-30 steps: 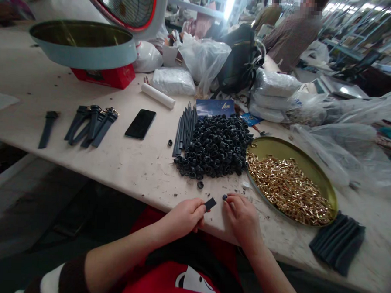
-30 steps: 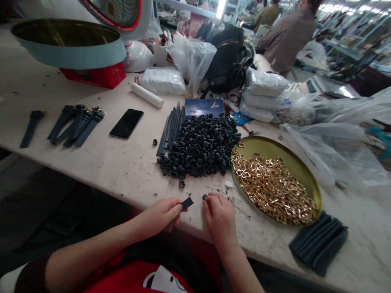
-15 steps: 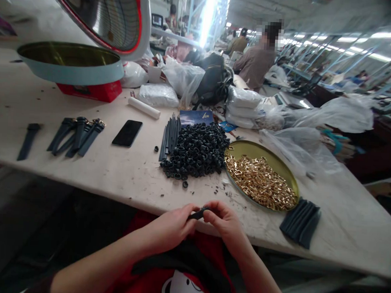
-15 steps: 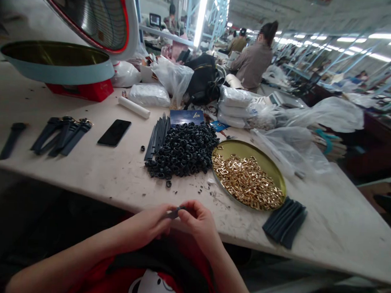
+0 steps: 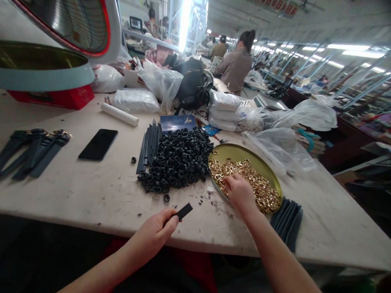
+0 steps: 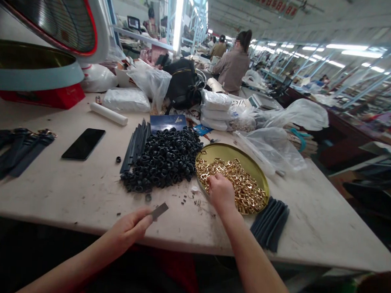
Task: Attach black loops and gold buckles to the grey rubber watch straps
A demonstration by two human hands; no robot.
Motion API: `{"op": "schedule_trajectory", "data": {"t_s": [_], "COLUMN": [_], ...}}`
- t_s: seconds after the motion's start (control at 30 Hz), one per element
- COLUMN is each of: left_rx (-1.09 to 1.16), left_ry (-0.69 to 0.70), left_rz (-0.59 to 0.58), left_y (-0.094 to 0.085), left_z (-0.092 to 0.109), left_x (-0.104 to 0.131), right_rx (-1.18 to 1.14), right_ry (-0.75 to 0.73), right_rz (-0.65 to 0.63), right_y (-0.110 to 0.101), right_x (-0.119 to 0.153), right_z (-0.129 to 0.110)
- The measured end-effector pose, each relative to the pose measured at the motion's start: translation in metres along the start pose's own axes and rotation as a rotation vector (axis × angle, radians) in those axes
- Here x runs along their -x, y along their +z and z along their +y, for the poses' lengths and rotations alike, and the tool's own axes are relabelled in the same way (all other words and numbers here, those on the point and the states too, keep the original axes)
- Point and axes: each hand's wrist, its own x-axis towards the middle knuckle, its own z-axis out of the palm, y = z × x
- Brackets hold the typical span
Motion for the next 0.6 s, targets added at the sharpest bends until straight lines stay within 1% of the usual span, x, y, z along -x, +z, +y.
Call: {"op": "schedule_trajectory", "data": {"t_s": [0.07,0.13,0.27,0.4,0.5,0.6], "left_rx": [0.01,0.009,-0.03,-0.055,-0.057,-0.036], "left_ry": [-0.017,-0.04,-0.057,-0.032,-0.006,0.014], "left_rz": [-0.017,-0.048,-0.087,-0.104,-0.102,-0.036], "left_y": [0.001,0.002,0.001,0.001,0.0,0.002], "left_z": [-0.001,-0.002,-0.002,0.002,0.005,0.005], "left_x": [-0.007,-0.013,-0.024,-0.031,-0.029,-0.025], "right_rx": [0.095,0.179,0.281,0.335,0.36,0.373], "right_ry": [-0.052,-0.118,-0.22,-0.27,-0.279,-0.258], "right_rz": [-0.035,-0.068,-0.104,-0.109,-0.086,-0.022], "right_y": [0.003,0.006,0.012,0.014,0.009,-0.003], "right_x": [-0.02,-0.03,-0.031,-0.032,-0.034,-0.027], "right_z": [0.018,0.025,0.026,0.027,0.027,0.017]}}
